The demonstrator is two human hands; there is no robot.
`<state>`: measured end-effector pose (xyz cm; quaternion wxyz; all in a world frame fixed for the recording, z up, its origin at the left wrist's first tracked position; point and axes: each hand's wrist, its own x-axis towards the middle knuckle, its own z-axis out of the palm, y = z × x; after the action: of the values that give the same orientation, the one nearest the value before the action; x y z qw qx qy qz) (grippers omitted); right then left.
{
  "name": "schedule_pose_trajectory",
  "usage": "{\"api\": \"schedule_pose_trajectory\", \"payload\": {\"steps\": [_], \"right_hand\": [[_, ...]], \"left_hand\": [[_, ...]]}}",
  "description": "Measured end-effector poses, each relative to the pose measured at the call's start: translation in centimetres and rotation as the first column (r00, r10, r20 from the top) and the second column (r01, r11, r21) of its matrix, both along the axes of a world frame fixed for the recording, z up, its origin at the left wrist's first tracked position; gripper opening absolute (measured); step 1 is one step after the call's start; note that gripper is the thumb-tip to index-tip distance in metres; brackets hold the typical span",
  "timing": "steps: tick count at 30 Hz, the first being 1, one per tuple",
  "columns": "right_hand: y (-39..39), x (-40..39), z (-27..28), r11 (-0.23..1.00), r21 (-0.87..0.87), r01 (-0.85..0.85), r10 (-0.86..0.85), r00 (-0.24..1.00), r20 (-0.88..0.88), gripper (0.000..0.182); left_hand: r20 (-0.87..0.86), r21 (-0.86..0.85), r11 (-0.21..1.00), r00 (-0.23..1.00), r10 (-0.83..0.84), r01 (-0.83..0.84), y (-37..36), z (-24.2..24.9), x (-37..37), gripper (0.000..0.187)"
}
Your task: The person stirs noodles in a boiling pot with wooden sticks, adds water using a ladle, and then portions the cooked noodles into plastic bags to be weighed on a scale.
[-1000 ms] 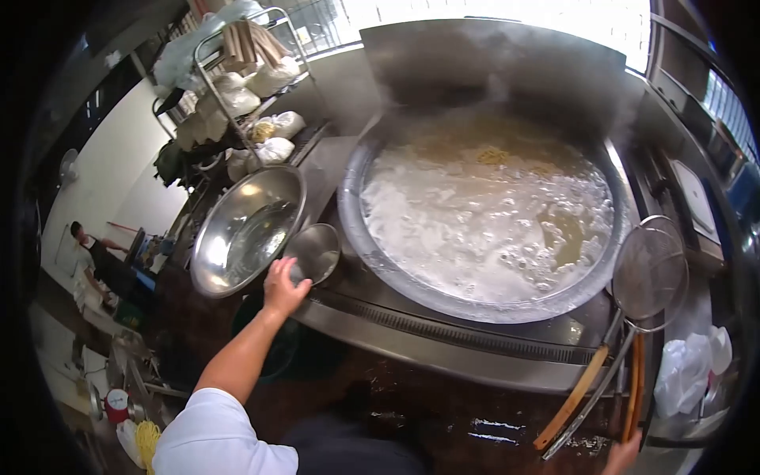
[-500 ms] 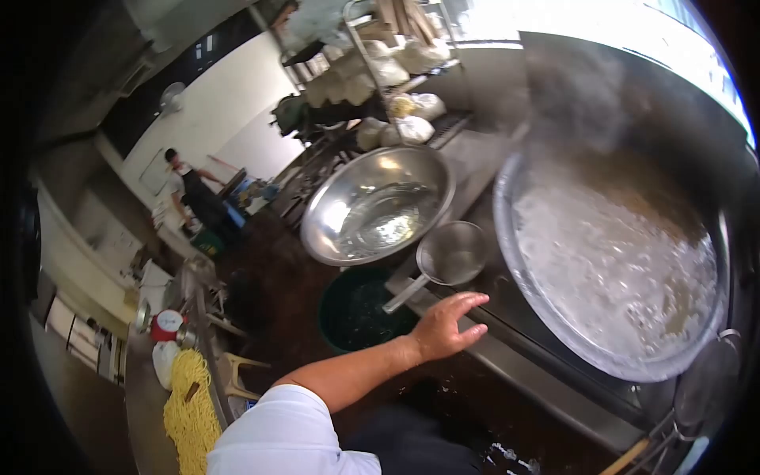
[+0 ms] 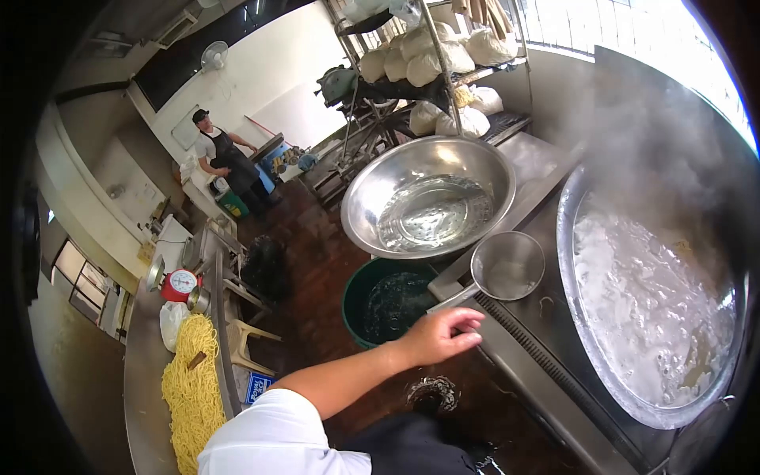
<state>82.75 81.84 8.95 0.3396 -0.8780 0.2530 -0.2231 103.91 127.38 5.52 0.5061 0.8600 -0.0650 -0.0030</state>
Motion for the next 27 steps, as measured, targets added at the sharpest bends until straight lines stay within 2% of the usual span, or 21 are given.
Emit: {"api": "schedule_pose_trajectory", "payload": {"steps": [2, 3, 4, 6, 8, 10, 11, 13, 14, 15, 16, 17, 18, 19, 20, 22, 23, 24, 25, 26, 27], "right_hand": [[2.0, 1.6, 0.1, 0.986, 0.163, -0.033, 0.028, 0.999, 0.029, 0.051], [3.3, 2.6, 0.0, 0.964, 0.262, -0.052, 0.041, 0.998, 0.045, 0.051], [4.6, 3.7, -0.1, 0.927, 0.367, -0.071, 0.052, 0.997, 0.061, 0.052], [7.8, 6.2, -1.0, 0.809, 0.575, -0.119, 0.082, 0.992, 0.091, 0.053], [11.2, 8.6, -2.9, 0.615, 0.765, -0.189, 0.127, 0.982, 0.141, 0.054], [15.5, 10.9, -4.9, 0.352, 0.907, -0.232, 0.137, 0.971, 0.196, 0.055], [17.3, 11.5, -5.7, 0.244, 0.939, -0.244, 0.147, 0.966, 0.212, 0.056], [20.1, 12.4, -6.8, 0.095, 0.962, -0.257, 0.143, 0.960, 0.243, 0.057], [20.6, 12.4, -7.6, 0.088, 0.959, -0.269, 0.146, 0.956, 0.255, 0.057], [19.3, 12.2, -10.1, 0.179, 0.939, -0.293, 0.183, 0.948, 0.261, 0.055], [18.8, 12.0, -8.9, 0.193, 0.935, -0.298, 0.172, 0.948, 0.267, 0.055], [18.4, 11.4, -6.5, 0.322, 0.925, -0.201, 0.241, 0.962, 0.126, 0.043], [18.1, 10.9, -4.7, 0.451, 0.886, -0.111, 0.290, 0.957, -0.028, 0.033], [17.0, 10.5, -4.4, 0.595, 0.793, -0.132, 0.321, 0.944, -0.083, 0.029], [15.9, 10.2, -4.3, 0.619, 0.770, -0.155, 0.305, 0.951, -0.054, 0.029], [13.8, 10.4, -1.4, 0.753, 0.648, -0.110, 0.269, 0.951, -0.152, 0.029], [12.5, 10.7, -0.2, 0.786, 0.594, -0.168, 0.278, 0.956, -0.097, 0.031], [11.0, 11.3, 0.3, 0.815, 0.536, -0.221, 0.287, 0.957, -0.042, 0.032], [8.5, 12.5, -0.2, 0.874, 0.391, -0.289, 0.280, 0.956, 0.080, 0.036], [7.8, 13.2, 0.4, 0.915, 0.232, -0.329, 0.286, 0.937, 0.200, 0.040], [6.9, 12.4, 1.7, 0.883, 0.346, -0.318, 0.279, 0.947, 0.159, 0.043]], "left_hand": [[-0.007, -0.009, 0.986, 0.986, -0.169, 0.169, -2.8, 0.5, 1.2, 0.046], [-0.097, -0.228, 0.933, 0.947, -0.306, 0.278, -5.1, 1.3, 1.5, 0.050], [-0.126, -0.358, 0.835, 0.865, -0.486, 0.417, -7.7, 1.5, 1.9, 0.056], [-0.074, -0.417, 0.695, 0.740, -0.669, 0.586, -13.1, 1.8, 1.3, 0.073], [0.117, -0.344, 0.708, 0.776, -0.619, 0.617, -19.5, -3.4, 0.3, 0.072], [0.024, -0.496, 0.616, 0.719, -0.695, 0.612, -19.4, -1.3, 0.2, 0.059], [0.003, -0.671, 0.594, 0.803, -0.595, 0.443, -19.8, -2.8, 0.0, 0.045], [0.060, -0.554, 0.738, 0.902, -0.427, 0.386, -17.4, -3.1, 0.1, 0.042], [0.079, -0.578, 0.727, 0.913, -0.401, 0.369, -16.5, -4.8, 0.5, 0.039], [-0.224, -0.693, 0.686, 0.839, -0.496, 0.221, -13.6, -2.0, 0.6, 0.038], [-0.130, -0.644, 0.725, 0.899, -0.418, 0.244, -12.2, -3.4, 1.0, 0.039], [-0.103, -0.594, 0.769, 0.926, -0.363, 0.235, -9.9, -1.9, 1.2, 0.043], [-0.031, -0.438, 0.867, 0.960, -0.279, 0.238, -8.4, -3.2, 1.5, 0.046], [0.035, -0.360, 0.912, 0.980, -0.197, 0.197, -6.7, -3.0, 1.7, 0.045], [0.023, -0.337, 0.922, 0.981, -0.194, 0.191, -5.1, -3.1, 2.0, 0.045], [-0.039, -0.425, 0.885, 0.973, -0.226, 0.188, -2.8, -3.1, 2.0, 0.045], [-0.031, -0.432, 0.881, 0.973, -0.228, 0.192, -1.9, -2.6, 1.7, 0.045], [-0.103, -0.432, 0.888, 0.969, -0.224, 0.160, -1.1, -2.0, 1.4, 0.045], [-0.174, -0.428, 0.894, 0.959, -0.224, 0.131, -0.6, -1.6, 1.1, 0.044], [-0.167, -0.431, 0.891, 0.958, -0.235, 0.143, -0.3, -1.7, 1.0, 0.044], [-0.164, -0.473, 0.869, 0.954, -0.253, 0.149, -0.1, -2.2, 1.0, 0.042]]}}
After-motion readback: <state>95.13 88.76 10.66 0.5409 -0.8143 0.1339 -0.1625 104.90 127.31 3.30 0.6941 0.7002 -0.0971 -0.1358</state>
